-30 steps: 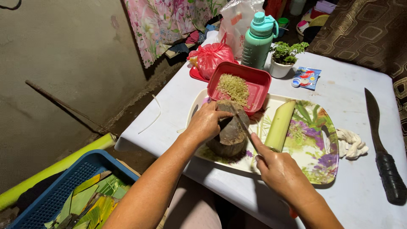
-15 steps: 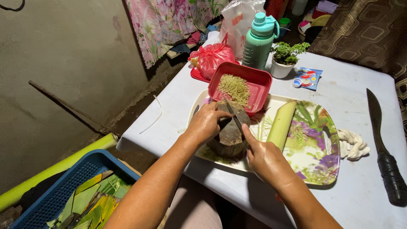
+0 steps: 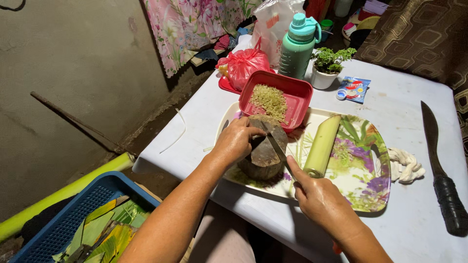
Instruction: The person grates a green vegetable on a wooden grater, collecting the grated material in a red container. They repeatedly scrape the grater with a knife to transfer the grated pieces into the container.
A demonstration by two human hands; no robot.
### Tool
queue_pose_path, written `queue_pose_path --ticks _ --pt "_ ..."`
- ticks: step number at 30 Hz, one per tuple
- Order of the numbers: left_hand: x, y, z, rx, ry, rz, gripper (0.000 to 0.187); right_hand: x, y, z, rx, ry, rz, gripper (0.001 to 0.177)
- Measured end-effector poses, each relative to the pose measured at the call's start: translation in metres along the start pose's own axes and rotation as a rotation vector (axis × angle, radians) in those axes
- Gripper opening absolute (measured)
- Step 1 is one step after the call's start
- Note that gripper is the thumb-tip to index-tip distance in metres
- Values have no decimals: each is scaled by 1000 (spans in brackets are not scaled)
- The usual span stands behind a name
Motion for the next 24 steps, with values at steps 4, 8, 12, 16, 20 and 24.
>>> queue_pose_path --ticks 4,8,12,16,20,24 --pt "2 0 -4 11 3 -33 50 8 -4 -11 -74 14 54 76" --pt "4 -1 -3 37 17 -8 47 14 -6 -32 -128 25 15 74" --pt "5 -1 0 -3 33 -31 41 19 -10 -38 -188 63 -4 75" --pt "4 -5 4 -26 29 -62 43 15 -3 -27 -116 22 41 78" --pt "2 -7 5 -14 27 -48 44 6 6 -13 -57 5 44 81" --pt "1 -5 5 -30 20 -67 42 9 3 -9 -72 14 53 80"
Point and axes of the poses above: each hand's wrist, its own z-axis away from the middle knuckle, its own x-axis out of the palm, y = z × x, the point moved 3 cm from there along -z, towards the middle knuckle, and after that the axes turned 11 degrees about -z, right-handed, at the moved point
